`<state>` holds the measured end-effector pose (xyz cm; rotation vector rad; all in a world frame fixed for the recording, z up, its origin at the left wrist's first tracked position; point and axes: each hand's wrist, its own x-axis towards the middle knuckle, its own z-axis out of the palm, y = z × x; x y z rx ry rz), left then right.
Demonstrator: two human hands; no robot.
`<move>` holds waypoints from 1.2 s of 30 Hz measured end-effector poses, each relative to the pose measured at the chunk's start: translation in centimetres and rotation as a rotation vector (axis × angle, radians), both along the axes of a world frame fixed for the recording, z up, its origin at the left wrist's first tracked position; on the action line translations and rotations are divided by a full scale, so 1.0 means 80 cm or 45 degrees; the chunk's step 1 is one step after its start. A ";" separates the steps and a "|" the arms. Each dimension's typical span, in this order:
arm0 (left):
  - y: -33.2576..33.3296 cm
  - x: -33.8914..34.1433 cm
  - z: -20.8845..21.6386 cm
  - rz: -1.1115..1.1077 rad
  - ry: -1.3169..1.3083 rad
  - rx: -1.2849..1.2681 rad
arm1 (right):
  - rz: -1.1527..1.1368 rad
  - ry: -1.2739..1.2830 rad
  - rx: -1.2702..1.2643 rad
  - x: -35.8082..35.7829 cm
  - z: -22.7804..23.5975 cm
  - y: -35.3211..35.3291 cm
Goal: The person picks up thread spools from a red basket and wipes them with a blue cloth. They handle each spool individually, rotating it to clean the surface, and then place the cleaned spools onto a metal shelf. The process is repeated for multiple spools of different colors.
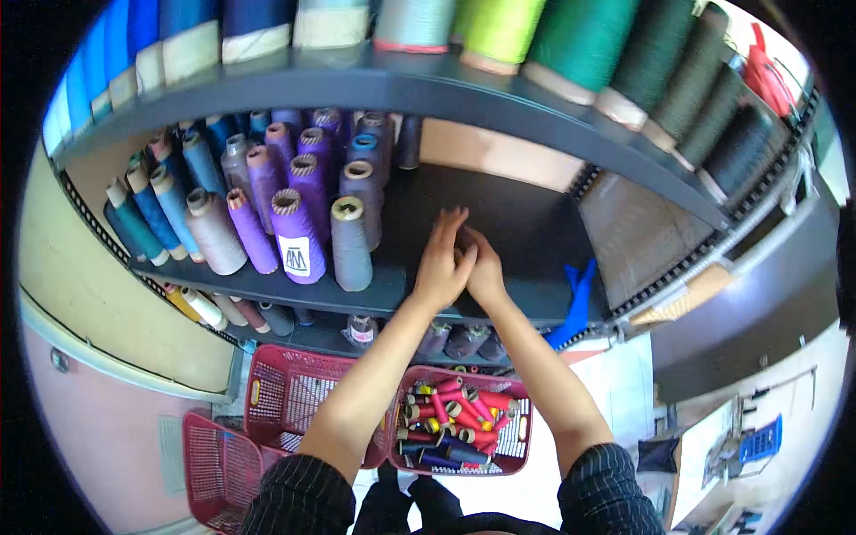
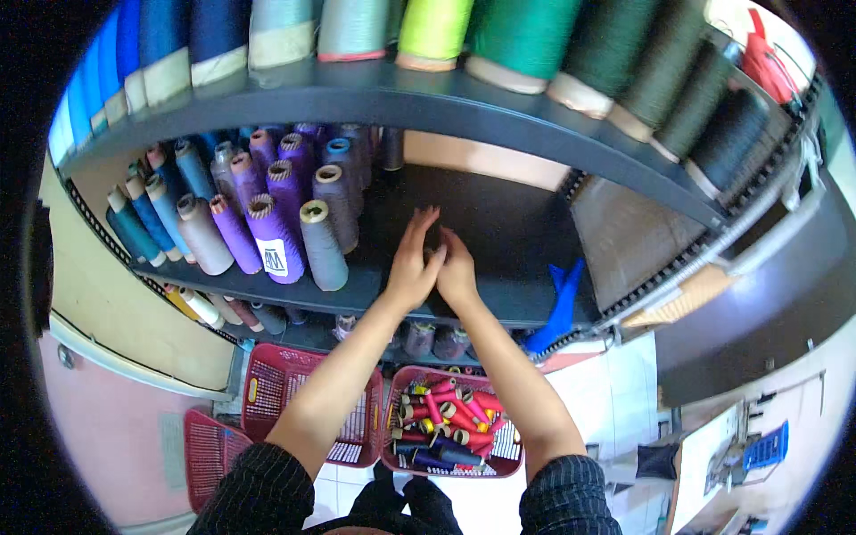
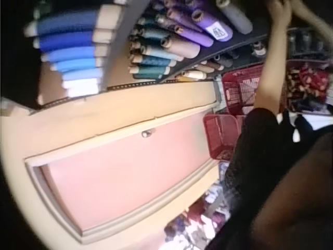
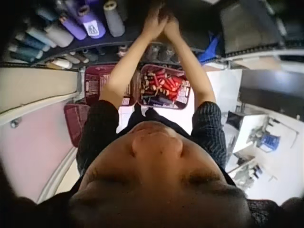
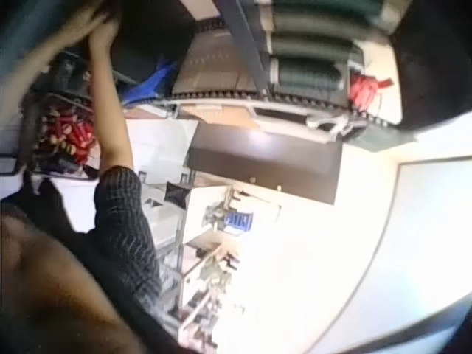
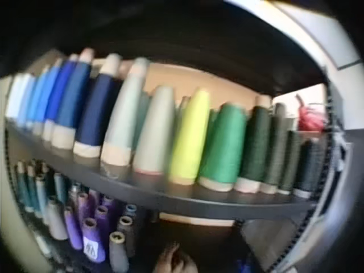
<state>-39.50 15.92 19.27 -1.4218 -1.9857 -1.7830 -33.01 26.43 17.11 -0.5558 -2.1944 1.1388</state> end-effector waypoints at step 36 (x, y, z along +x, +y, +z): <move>-0.118 0.457 -0.231 -0.179 -1.422 -0.850 | -0.938 -0.720 -0.328 0.821 -0.203 -0.128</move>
